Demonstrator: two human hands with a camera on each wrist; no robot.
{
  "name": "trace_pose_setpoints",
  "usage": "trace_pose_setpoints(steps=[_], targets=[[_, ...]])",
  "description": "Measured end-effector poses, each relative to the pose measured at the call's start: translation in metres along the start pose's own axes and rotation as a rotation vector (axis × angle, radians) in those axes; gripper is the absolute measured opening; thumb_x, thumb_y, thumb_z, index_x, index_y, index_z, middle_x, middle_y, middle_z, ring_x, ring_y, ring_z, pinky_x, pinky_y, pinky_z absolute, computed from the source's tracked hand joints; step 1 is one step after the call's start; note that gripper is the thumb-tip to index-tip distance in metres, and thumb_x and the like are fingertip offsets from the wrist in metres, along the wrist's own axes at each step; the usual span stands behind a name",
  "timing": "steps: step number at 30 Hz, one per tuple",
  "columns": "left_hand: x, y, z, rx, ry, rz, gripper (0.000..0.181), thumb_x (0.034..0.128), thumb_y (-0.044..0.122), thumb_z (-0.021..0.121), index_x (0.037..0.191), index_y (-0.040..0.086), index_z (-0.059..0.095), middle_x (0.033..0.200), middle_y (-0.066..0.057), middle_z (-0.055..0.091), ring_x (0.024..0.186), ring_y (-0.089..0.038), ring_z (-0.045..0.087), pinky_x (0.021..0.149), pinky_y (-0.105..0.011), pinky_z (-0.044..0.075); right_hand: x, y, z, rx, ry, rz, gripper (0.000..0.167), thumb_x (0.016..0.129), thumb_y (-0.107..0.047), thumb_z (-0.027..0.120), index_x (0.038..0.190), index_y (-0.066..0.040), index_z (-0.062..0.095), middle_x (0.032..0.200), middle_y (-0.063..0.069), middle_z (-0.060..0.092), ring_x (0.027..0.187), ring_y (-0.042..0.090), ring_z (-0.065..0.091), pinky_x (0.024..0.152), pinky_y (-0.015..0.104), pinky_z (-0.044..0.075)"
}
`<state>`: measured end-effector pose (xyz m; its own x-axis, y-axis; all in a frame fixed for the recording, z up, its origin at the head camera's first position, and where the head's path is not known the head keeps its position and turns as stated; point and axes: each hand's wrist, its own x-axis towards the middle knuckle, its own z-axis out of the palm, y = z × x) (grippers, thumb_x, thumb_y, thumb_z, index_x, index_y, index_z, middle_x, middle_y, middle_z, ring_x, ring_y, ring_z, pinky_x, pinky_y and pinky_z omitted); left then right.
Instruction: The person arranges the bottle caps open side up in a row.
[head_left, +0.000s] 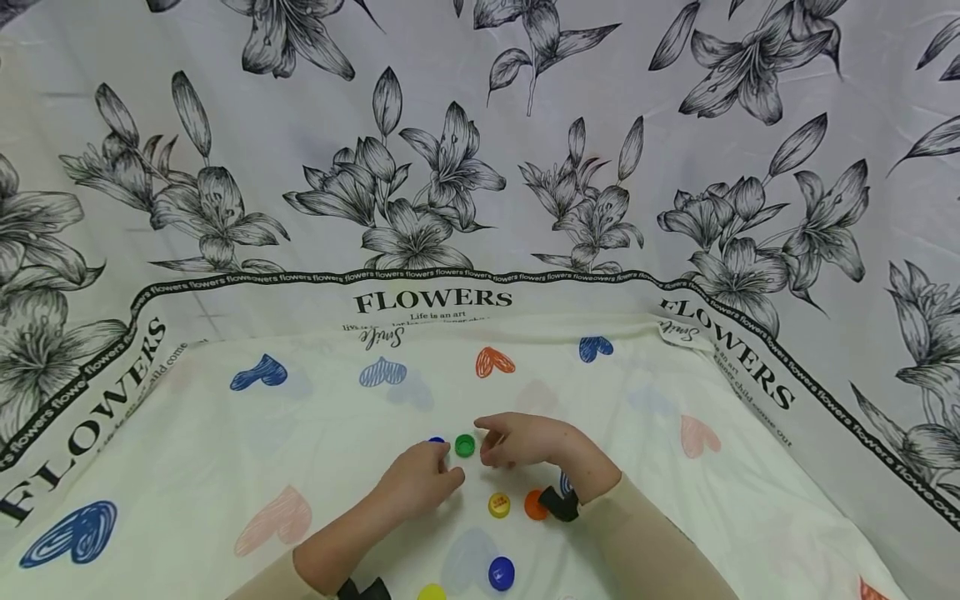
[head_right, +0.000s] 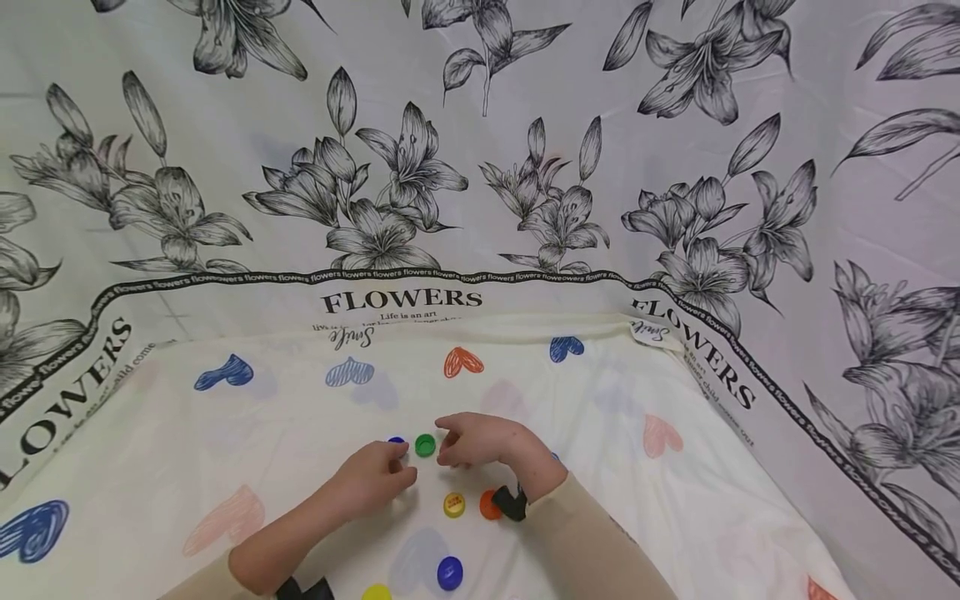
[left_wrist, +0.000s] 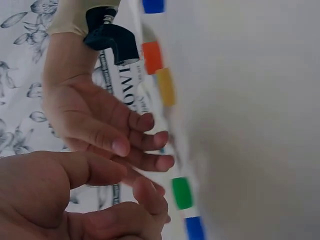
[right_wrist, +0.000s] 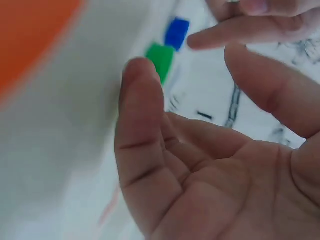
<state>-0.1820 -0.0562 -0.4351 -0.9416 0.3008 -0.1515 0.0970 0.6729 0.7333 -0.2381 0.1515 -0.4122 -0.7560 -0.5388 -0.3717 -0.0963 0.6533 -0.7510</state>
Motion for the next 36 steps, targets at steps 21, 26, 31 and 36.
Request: trace_pose_setpoints(steps=[21, 26, 31, 36], targets=[[0.019, 0.012, 0.035, 0.135, -0.192, 0.192, 0.025, 0.0788, 0.003, 0.085, 0.088, 0.009, 0.063, 0.074, 0.004, 0.057, 0.068, -0.015, 0.052, 0.066, -0.029, 0.048, -0.029, -0.001, 0.03, -0.515, 0.077, 0.003, 0.027, 0.073, -0.019, 0.094, 0.082, -0.015, 0.07, 0.073, -0.008, 0.059, 0.068, 0.01, 0.052, 0.064, 0.025, 0.046], [0.016, 0.017, 0.04, 0.118, -0.183, 0.159, 0.022, 0.0824, 0.002, 0.082, 0.087, 0.01, 0.062, 0.073, 0.002, 0.057, 0.069, -0.016, 0.052, 0.065, -0.03, 0.047, -0.031, -0.001, 0.036, -0.561, 0.131, 0.061, 0.029, 0.071, -0.024, 0.096, 0.082, -0.015, 0.071, 0.072, -0.008, 0.059, 0.068, 0.012, 0.053, 0.063, 0.026, 0.045], [0.016, 0.018, 0.039, 0.088, -0.19, 0.163, 0.02, 0.0834, 0.003, 0.081, 0.087, 0.009, 0.063, 0.074, 0.002, 0.057, 0.068, -0.015, 0.051, 0.063, -0.03, 0.045, -0.031, 0.0, 0.035, -0.556, 0.127, 0.055, 0.028, 0.072, -0.025, 0.095, 0.083, -0.016, 0.072, 0.072, -0.008, 0.059, 0.068, 0.012, 0.054, 0.065, 0.026, 0.046], [0.017, 0.014, 0.036, 0.068, -0.189, 0.192, 0.015, 0.0844, 0.006, 0.081, 0.091, 0.008, 0.068, 0.077, 0.004, 0.06, 0.071, -0.015, 0.053, 0.066, -0.03, 0.047, -0.03, 0.003, 0.032, -0.524, 0.111, 0.051, 0.025, 0.075, -0.025, 0.094, 0.087, -0.017, 0.073, 0.075, -0.009, 0.06, 0.07, 0.012, 0.054, 0.066, 0.026, 0.047]])
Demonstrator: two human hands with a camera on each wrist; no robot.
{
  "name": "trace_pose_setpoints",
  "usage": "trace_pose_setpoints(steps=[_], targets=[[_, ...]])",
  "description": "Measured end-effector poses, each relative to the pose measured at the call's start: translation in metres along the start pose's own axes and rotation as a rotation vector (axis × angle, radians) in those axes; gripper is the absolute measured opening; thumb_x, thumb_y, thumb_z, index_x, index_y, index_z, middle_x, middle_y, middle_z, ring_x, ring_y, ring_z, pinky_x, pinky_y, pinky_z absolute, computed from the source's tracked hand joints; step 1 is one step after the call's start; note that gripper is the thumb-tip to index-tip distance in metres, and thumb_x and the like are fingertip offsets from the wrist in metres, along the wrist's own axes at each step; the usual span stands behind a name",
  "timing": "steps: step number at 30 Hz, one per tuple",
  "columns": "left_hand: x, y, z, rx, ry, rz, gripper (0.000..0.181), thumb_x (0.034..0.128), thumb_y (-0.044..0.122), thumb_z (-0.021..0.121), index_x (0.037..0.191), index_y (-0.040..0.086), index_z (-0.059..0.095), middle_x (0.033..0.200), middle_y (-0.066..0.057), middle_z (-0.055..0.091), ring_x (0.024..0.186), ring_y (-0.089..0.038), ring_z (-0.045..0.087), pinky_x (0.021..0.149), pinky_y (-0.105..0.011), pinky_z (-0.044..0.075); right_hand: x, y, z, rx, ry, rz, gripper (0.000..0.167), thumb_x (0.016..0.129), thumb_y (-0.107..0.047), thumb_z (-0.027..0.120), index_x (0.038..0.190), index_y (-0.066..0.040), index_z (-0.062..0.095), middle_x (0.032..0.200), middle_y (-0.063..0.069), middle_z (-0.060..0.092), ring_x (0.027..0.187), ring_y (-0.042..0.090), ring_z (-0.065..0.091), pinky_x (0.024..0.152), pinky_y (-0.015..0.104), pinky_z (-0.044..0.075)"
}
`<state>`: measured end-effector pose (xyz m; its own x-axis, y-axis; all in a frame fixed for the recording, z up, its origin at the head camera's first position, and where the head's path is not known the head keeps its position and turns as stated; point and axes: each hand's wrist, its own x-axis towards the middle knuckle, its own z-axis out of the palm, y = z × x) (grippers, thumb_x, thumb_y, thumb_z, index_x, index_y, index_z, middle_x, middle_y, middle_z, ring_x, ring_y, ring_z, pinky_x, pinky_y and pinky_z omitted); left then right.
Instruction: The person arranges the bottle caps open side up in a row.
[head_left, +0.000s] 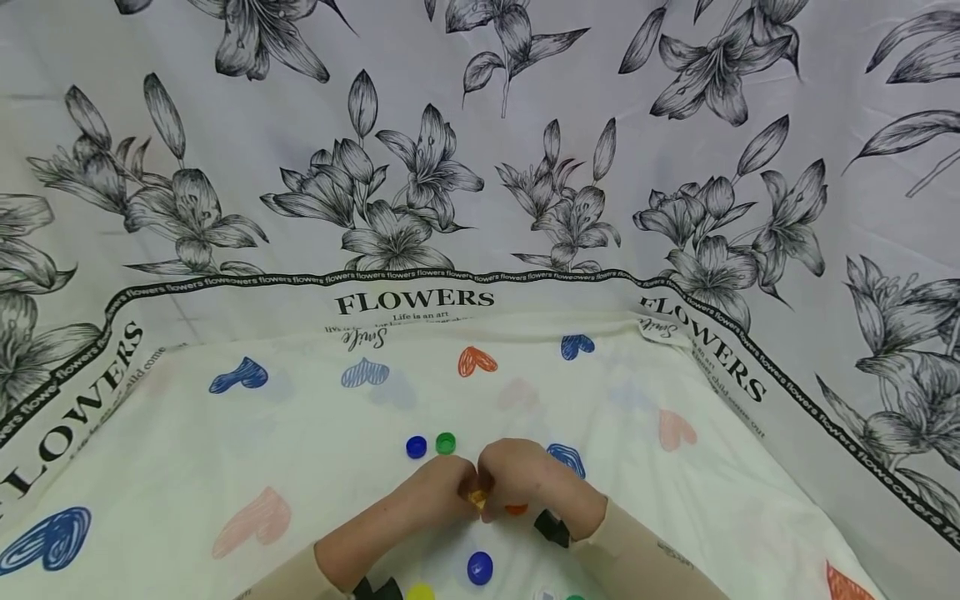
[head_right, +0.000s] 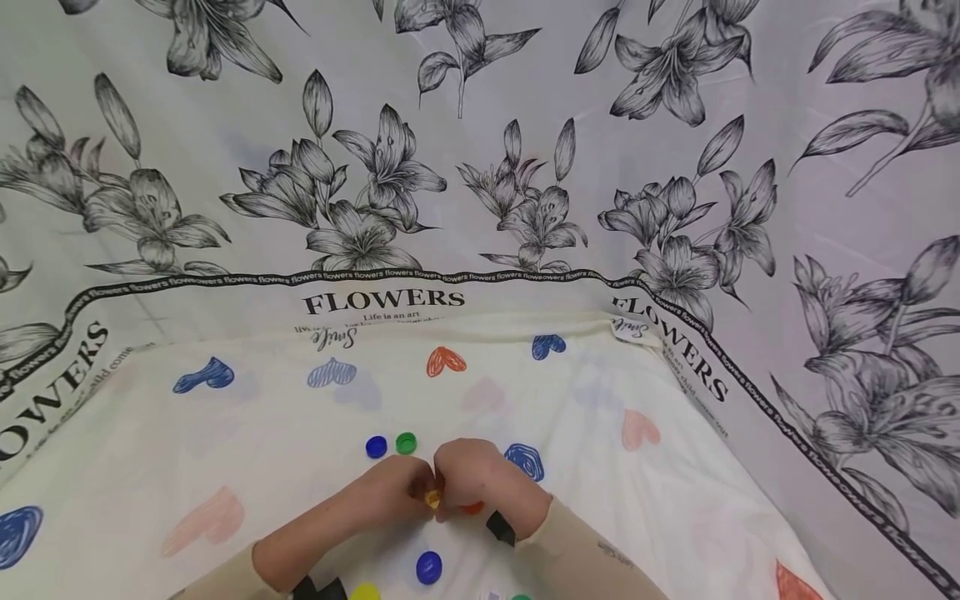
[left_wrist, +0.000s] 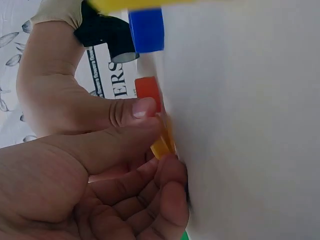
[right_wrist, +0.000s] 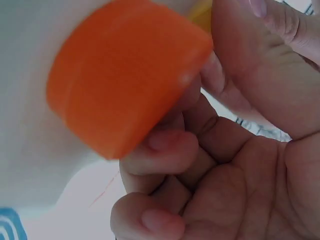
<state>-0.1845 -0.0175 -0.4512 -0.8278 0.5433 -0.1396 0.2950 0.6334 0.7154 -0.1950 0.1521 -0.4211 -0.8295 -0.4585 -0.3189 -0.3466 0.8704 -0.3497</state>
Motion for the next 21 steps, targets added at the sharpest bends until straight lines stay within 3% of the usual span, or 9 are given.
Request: trace_pose_setpoints(steps=[4, 10, 16, 21], targets=[[-0.001, 0.0, -0.006, -0.025, 0.02, -0.001, 0.011, 0.0877, 0.008, 0.078, 0.096, 0.004, 0.071, 0.081, 0.003, 0.064, 0.073, -0.015, 0.057, 0.069, -0.031, 0.052, -0.001, 0.005, -0.005, 0.076, 0.014, -0.036, 0.018, 0.081, -0.021, 0.088, 0.088, -0.014, 0.073, 0.076, -0.008, 0.06, 0.07, 0.012, 0.054, 0.064, 0.025, 0.047], [0.003, -0.002, -0.009, -0.123, 0.122, -0.001, 0.01, 0.094, 0.01, 0.073, 0.095, 0.0, 0.073, 0.081, 0.0, 0.065, 0.066, -0.015, 0.059, 0.061, -0.029, 0.052, 0.003, 0.018, -0.013, 0.209, 0.083, -0.15, 0.001, 0.091, -0.01, 0.076, 0.092, -0.009, 0.076, 0.079, -0.007, 0.062, 0.072, 0.011, 0.055, 0.067, 0.026, 0.048], [0.005, -0.009, -0.008, -0.259, 0.254, -0.006, 0.013, 0.0974, 0.013, 0.07, 0.092, 0.003, 0.065, 0.08, -0.003, 0.068, 0.061, -0.014, 0.06, 0.057, -0.028, 0.05, 0.013, 0.028, -0.016, 0.337, 0.133, -0.143, 0.012, 0.096, -0.018, 0.073, 0.096, -0.009, 0.081, 0.075, -0.002, 0.067, 0.068, 0.011, 0.054, 0.061, 0.025, 0.043], [0.008, -0.011, -0.01, -0.335, 0.311, -0.018, 0.016, 0.0987, 0.015, 0.069, 0.093, 0.002, 0.062, 0.081, -0.005, 0.069, 0.06, -0.017, 0.06, 0.056, -0.027, 0.048, 0.02, 0.033, -0.018, 0.425, 0.149, -0.117, 0.018, 0.097, -0.027, 0.073, 0.091, -0.012, 0.08, 0.072, 0.003, 0.068, 0.065, 0.011, 0.054, 0.059, 0.026, 0.042]])
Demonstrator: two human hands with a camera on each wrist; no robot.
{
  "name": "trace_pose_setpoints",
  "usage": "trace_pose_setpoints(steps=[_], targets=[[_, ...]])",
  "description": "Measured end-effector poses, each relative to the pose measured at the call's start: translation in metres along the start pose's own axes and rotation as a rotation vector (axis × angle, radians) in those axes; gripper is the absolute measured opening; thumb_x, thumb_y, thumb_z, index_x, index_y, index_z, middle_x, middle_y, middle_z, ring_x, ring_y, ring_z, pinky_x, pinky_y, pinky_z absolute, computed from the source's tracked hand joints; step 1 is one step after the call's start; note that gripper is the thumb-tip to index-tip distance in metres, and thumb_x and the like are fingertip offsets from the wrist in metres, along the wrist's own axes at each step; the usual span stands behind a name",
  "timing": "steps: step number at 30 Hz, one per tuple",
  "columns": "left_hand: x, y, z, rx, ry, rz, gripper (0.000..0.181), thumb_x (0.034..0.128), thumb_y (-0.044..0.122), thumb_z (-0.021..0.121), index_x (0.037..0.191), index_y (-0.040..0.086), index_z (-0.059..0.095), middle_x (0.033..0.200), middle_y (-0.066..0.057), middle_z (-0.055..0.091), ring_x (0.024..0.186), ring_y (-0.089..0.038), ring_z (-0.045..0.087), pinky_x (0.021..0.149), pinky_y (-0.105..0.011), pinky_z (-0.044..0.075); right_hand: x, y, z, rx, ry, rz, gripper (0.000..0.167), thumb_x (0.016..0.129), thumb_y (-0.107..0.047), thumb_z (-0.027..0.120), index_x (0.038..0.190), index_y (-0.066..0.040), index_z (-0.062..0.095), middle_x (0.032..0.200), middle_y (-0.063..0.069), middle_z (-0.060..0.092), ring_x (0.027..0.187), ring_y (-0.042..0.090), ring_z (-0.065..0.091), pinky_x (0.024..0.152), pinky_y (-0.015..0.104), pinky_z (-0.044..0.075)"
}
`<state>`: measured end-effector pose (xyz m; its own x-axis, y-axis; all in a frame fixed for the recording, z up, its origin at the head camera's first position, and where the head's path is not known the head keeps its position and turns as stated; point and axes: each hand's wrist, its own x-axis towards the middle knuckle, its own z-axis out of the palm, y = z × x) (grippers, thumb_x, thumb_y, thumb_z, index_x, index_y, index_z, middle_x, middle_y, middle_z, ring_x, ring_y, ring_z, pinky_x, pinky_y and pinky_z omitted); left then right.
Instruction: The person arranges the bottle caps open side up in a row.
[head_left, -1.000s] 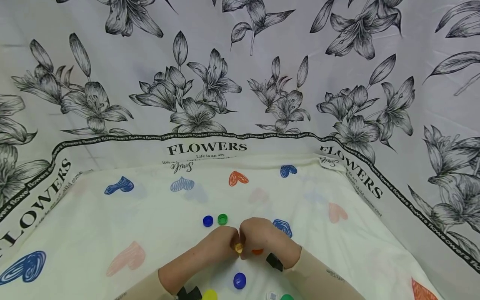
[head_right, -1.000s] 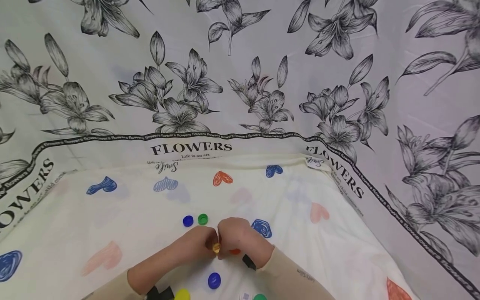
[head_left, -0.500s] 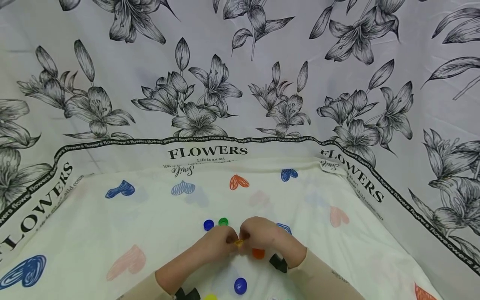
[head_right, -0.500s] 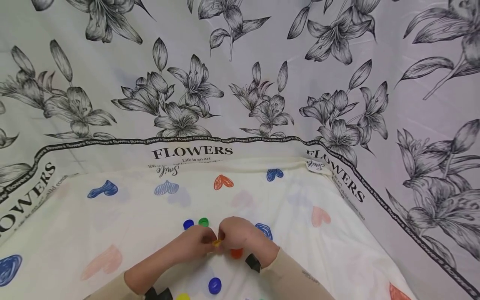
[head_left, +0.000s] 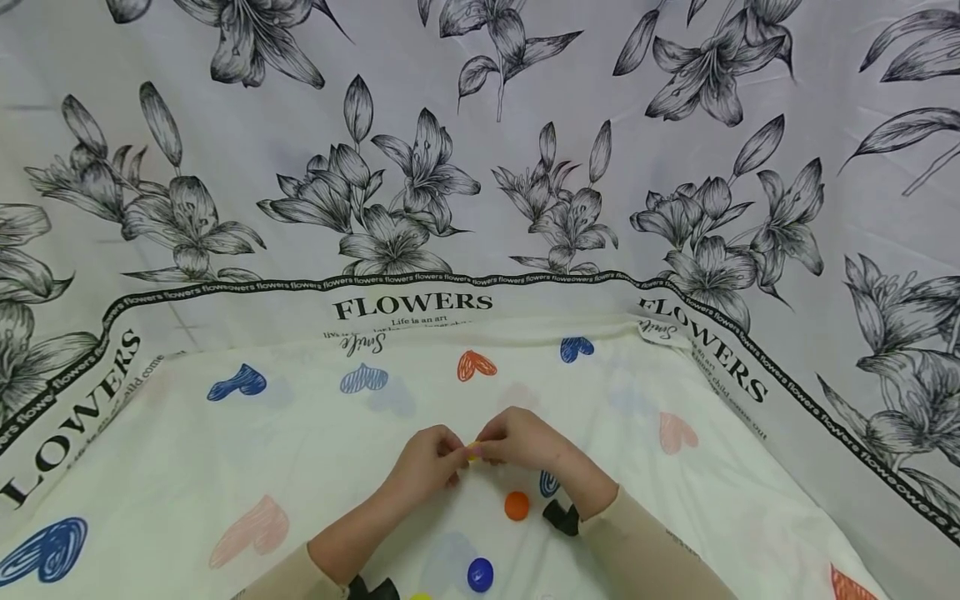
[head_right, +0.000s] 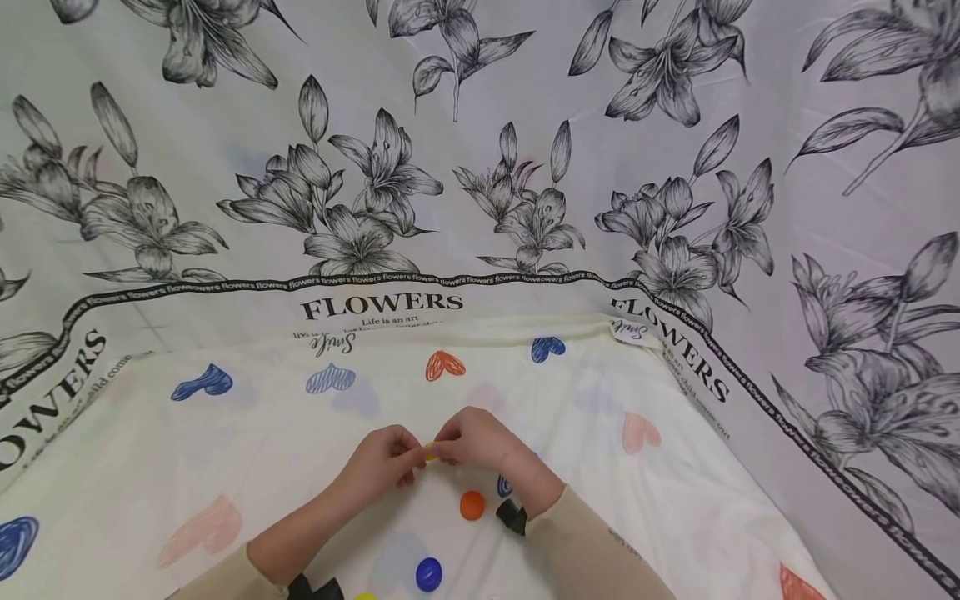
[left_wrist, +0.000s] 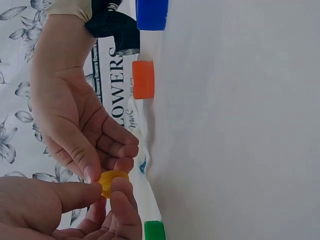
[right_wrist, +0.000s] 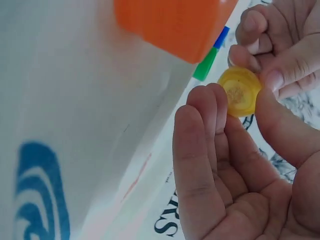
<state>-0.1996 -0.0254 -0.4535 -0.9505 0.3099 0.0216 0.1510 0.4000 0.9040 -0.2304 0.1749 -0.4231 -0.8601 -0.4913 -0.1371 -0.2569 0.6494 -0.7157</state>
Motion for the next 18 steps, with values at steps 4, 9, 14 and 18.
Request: trace_pose_setpoints(steps=[4, 9, 14, 18], targets=[[0.001, 0.0, 0.0, -0.034, 0.017, -0.007, 0.012, 0.0976, 0.01, 0.069, 0.096, -0.001, 0.064, 0.079, -0.008, 0.069, 0.06, -0.017, 0.061, 0.055, -0.027, 0.048, 0.003, 0.004, 0.0, 0.034, 0.007, 0.006, 0.018, 0.098, -0.028, 0.072, 0.09, -0.012, 0.077, 0.072, 0.002, 0.067, 0.065, 0.012, 0.056, 0.06, 0.027, 0.043], [-0.001, 0.001, 0.001, -0.045, -0.01, -0.049, 0.012, 0.0938, 0.001, 0.067, 0.105, -0.005, 0.065, 0.078, -0.008, 0.067, 0.061, -0.016, 0.06, 0.056, -0.029, 0.049, 0.005, 0.008, 0.003, 0.075, 0.022, 0.045, 0.017, 0.098, -0.025, 0.072, 0.097, -0.008, 0.071, 0.075, 0.001, 0.068, 0.068, 0.015, 0.06, 0.062, 0.027, 0.047], [-0.004, 0.001, 0.0, 0.02, -0.112, -0.121, 0.033, 0.0931, 0.004, 0.068, 0.123, -0.007, 0.062, 0.075, -0.005, 0.062, 0.059, -0.015, 0.055, 0.057, -0.028, 0.046, 0.006, 0.012, 0.005, 0.153, 0.016, 0.12, 0.014, 0.099, -0.015, 0.07, 0.103, -0.005, 0.062, 0.082, 0.004, 0.07, 0.073, 0.019, 0.067, 0.069, 0.029, 0.054], [-0.005, 0.001, 0.001, 0.079, -0.174, -0.113, 0.049, 0.0902, 0.002, 0.066, 0.136, -0.009, 0.055, 0.071, -0.003, 0.06, 0.054, -0.013, 0.051, 0.053, -0.026, 0.04, 0.008, 0.015, 0.004, 0.174, -0.006, 0.134, 0.009, 0.099, -0.009, 0.067, 0.104, -0.003, 0.064, 0.086, 0.004, 0.07, 0.077, 0.018, 0.067, 0.073, 0.03, 0.056]])
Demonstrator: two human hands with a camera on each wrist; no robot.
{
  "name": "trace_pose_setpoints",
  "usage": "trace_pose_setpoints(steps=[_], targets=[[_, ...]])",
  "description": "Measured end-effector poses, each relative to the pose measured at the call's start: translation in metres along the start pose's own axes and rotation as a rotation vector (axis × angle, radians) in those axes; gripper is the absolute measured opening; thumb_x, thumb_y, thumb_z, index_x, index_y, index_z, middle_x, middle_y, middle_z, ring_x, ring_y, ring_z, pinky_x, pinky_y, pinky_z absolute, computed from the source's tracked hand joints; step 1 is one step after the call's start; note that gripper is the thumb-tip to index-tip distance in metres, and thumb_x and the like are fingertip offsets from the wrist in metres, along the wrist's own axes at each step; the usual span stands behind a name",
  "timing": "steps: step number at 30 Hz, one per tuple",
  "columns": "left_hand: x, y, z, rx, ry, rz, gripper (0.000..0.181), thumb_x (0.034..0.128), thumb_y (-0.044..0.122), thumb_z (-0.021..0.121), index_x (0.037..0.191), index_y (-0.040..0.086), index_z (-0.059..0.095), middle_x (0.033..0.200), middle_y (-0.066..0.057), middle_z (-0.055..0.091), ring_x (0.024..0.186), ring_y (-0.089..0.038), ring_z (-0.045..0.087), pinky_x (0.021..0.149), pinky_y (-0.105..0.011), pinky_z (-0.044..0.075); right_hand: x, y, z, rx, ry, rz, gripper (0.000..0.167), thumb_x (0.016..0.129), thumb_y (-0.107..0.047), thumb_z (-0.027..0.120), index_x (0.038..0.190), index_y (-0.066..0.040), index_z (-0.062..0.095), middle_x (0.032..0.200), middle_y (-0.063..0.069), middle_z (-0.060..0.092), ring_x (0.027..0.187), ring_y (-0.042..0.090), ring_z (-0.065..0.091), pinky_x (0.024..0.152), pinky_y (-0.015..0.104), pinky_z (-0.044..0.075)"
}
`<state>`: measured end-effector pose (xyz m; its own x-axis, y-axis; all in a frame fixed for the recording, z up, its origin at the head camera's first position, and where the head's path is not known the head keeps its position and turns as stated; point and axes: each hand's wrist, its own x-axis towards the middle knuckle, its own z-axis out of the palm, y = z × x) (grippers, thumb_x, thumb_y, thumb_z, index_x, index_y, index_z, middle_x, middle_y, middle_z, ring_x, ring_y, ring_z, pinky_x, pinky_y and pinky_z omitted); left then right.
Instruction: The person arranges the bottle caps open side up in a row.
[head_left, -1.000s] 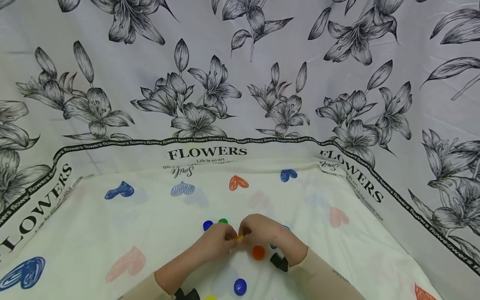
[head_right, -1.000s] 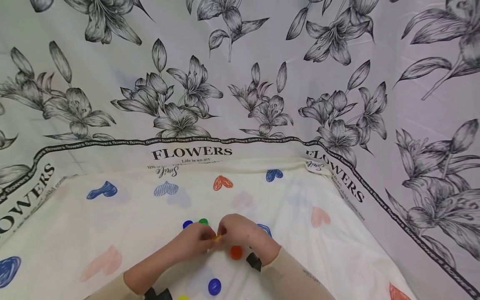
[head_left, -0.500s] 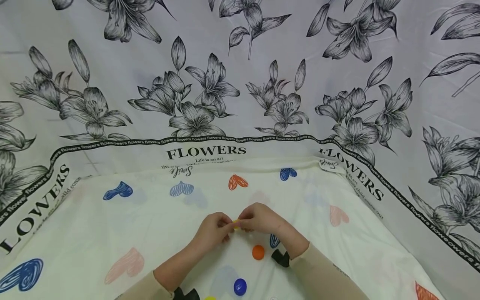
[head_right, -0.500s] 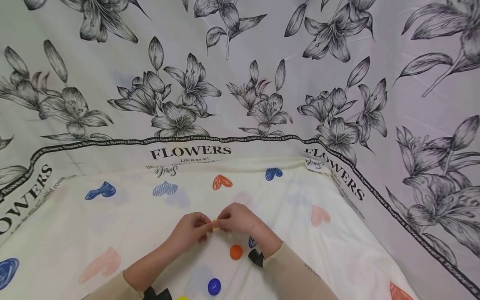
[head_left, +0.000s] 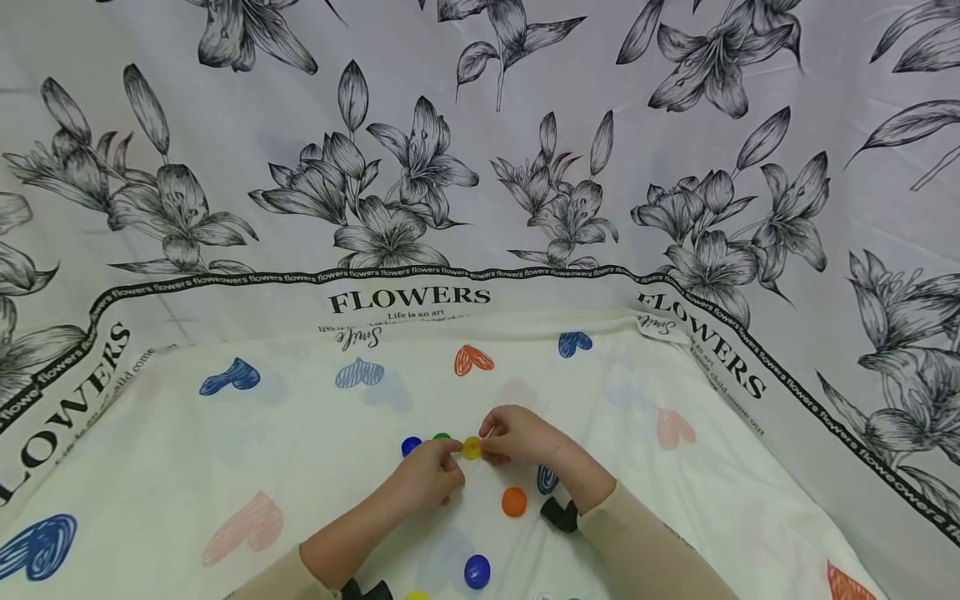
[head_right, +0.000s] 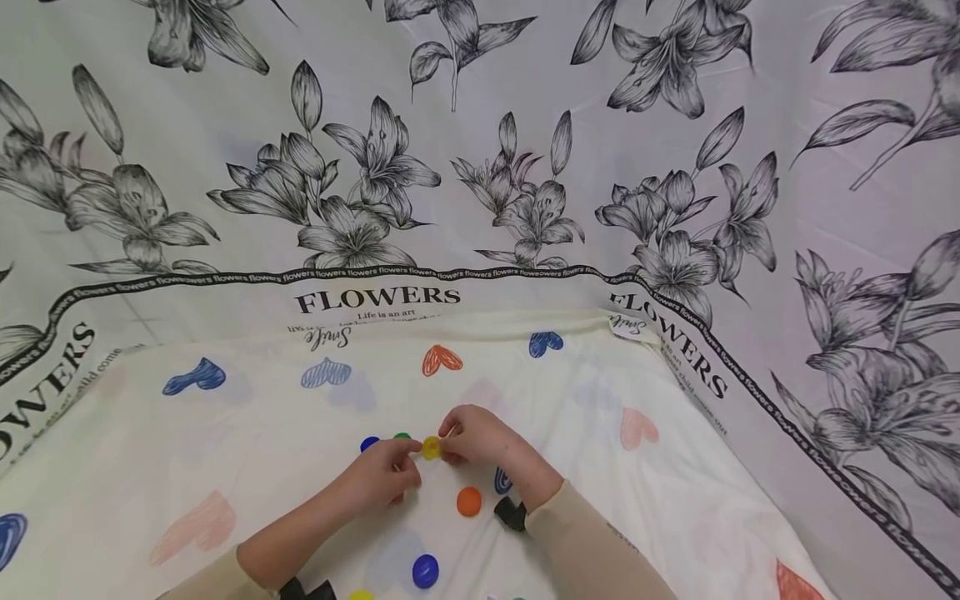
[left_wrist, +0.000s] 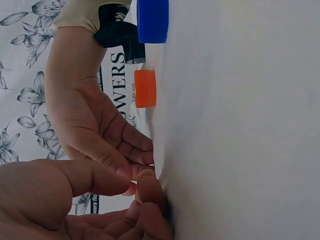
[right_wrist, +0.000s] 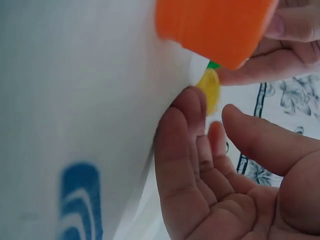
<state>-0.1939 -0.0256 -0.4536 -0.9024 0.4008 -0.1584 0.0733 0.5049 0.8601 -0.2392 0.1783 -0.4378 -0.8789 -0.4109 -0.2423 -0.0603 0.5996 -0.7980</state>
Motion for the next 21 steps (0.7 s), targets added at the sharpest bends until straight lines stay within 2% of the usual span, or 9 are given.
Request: trace_pose_setpoints(steps=[5, 8, 14, 21], targets=[[-0.0018, 0.0009, 0.0013, 0.032, -0.027, -0.023, 0.056, 0.0901, 0.004, 0.066, 0.142, -0.009, 0.051, 0.07, -0.002, 0.058, 0.052, -0.013, 0.049, 0.051, -0.027, 0.037, 0.001, 0.0018, -0.0002, -0.013, -0.019, -0.027, 0.012, 0.099, -0.008, 0.067, 0.109, -0.002, 0.069, 0.092, 0.002, 0.069, 0.081, 0.018, 0.065, 0.074, 0.029, 0.054], [-0.0024, 0.0017, 0.0027, 0.062, -0.041, -0.057, 0.058, 0.0922, 0.007, 0.068, 0.145, -0.008, 0.049, 0.069, -0.002, 0.057, 0.054, -0.014, 0.049, 0.052, -0.027, 0.038, 0.0005, 0.0019, -0.0001, -0.016, -0.021, -0.022, 0.016, 0.098, -0.008, 0.067, 0.113, -0.003, 0.066, 0.092, 0.003, 0.068, 0.08, 0.019, 0.065, 0.073, 0.029, 0.054], [-0.0025, 0.0036, 0.0024, 0.11, -0.054, -0.061, 0.061, 0.0921, 0.009, 0.07, 0.146, -0.009, 0.048, 0.069, -0.002, 0.056, 0.058, -0.015, 0.049, 0.053, -0.025, 0.036, -0.0003, -0.0019, -0.001, -0.027, -0.009, -0.006, 0.031, 0.097, -0.007, 0.07, 0.125, -0.002, 0.059, 0.096, 0.004, 0.064, 0.081, 0.019, 0.062, 0.073, 0.031, 0.054], [-0.0027, 0.0057, 0.0022, 0.098, -0.055, -0.07, 0.059, 0.0917, 0.008, 0.069, 0.144, -0.01, 0.049, 0.069, -0.003, 0.056, 0.059, -0.016, 0.049, 0.054, -0.026, 0.036, -0.0057, -0.0044, -0.0036, -0.082, -0.013, -0.006, 0.033, 0.096, -0.009, 0.072, 0.126, -0.004, 0.06, 0.097, 0.003, 0.063, 0.085, 0.02, 0.06, 0.077, 0.033, 0.053]])
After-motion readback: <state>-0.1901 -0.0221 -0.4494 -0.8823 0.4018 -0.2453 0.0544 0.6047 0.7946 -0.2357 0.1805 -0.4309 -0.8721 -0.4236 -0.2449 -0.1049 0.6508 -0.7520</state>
